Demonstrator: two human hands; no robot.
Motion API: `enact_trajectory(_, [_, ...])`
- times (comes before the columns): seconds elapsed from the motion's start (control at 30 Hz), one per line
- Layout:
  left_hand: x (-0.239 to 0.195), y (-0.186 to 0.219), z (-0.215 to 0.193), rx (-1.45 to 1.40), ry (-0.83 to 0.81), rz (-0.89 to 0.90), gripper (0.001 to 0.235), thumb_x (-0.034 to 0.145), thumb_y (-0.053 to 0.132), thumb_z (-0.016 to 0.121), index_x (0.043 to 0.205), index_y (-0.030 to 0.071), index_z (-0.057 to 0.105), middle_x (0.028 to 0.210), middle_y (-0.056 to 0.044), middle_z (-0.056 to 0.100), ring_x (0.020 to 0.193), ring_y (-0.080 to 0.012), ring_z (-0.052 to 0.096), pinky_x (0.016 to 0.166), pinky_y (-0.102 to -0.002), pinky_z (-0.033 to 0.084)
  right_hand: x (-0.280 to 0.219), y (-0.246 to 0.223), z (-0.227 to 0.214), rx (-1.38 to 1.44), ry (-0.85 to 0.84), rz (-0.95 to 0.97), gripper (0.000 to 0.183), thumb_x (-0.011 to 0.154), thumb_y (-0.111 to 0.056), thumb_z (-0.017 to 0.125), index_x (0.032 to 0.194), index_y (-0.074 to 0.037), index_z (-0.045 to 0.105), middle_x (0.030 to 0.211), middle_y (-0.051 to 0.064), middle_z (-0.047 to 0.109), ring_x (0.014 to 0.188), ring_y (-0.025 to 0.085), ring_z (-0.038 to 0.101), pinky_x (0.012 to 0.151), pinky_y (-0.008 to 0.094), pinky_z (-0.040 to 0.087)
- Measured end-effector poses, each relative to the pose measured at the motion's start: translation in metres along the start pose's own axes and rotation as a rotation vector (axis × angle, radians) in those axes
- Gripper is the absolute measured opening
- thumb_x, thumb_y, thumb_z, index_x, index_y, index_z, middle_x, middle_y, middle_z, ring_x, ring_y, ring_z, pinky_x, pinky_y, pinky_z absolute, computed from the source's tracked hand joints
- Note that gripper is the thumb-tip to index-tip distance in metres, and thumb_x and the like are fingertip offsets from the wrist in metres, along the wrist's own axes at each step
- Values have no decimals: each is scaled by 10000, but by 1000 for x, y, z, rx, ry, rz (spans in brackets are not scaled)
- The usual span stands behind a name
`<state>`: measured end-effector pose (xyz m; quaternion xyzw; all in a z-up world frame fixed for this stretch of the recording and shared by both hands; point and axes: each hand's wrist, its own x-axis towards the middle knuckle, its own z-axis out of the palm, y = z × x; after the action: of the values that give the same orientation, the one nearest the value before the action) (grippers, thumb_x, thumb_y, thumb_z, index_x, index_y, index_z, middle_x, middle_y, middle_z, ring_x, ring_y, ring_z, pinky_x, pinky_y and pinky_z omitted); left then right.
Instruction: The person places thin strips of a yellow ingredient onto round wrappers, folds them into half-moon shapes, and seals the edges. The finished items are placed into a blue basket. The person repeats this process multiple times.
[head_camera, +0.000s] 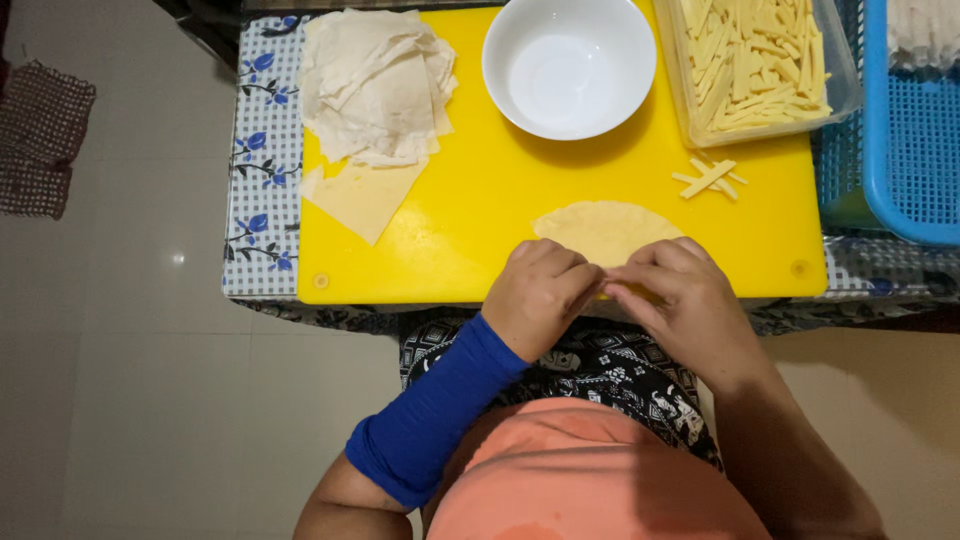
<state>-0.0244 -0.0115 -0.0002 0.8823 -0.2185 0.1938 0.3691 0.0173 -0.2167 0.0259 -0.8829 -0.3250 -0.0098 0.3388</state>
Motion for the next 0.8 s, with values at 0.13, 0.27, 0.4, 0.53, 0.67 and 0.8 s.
enact_trajectory(0.13, [-1, 3, 1, -66, 33, -39, 191, 921, 131, 746, 1086, 52, 689, 946, -78, 678, 914, -288, 633, 845, -421, 493, -4, 5, -1, -24, 17, 22, 172, 823, -131, 812, 985, -74, 798, 897, 71, 677, 888, 274, 617, 779, 372, 508])
enact_trajectory(0.27, [0, 4, 0, -77, 19, -55, 181, 910, 111, 740, 1077, 62, 689, 973, -79, 691, 943, -298, 638, 855, -422, 495, -5, 5, 0, 28, 41, -4, 180, 818, -127, 813, 984, -62, 788, 929, 76, 674, 904, 272, 614, 790, 367, 503])
enact_trajectory(0.4, [-2, 9, -2, -75, -9, -80, 181, 904, 110, 740, 1073, 62, 695, 948, -77, 686, 940, -297, 631, 857, -423, 492, -7, 6, 2, 49, 42, 15, 162, 820, -129, 817, 957, -53, 776, 970, 78, 667, 946, 271, 603, 823, 367, 491])
enact_trajectory(0.53, [-4, 9, -3, -95, -9, -84, 176, 913, 111, 733, 1074, 61, 680, 980, -72, 684, 978, -303, 624, 880, -428, 484, -7, 9, 7, 49, 63, 45, 128, 828, -126, 814, 918, -48, 767, 1004, 74, 665, 973, 272, 587, 844, 367, 480])
enact_trajectory(0.67, [-6, 5, -3, -55, -63, -47, 164, 874, 115, 738, 1028, 76, 697, 967, -66, 657, 974, -296, 617, 875, -426, 483, -7, 11, 8, 48, 66, 33, 125, 823, -117, 809, 915, -44, 766, 1025, 75, 660, 987, 276, 580, 856, 377, 473])
enact_trajectory(0.8, [-9, 4, 0, -29, -50, -24, 153, 877, 120, 738, 1021, 77, 710, 966, -53, 644, 963, -278, 612, 863, -412, 483, -8, 11, 10, 49, 78, 43, 129, 832, -118, 809, 924, -42, 761, 1056, 89, 651, 1018, 285, 576, 871, 376, 478])
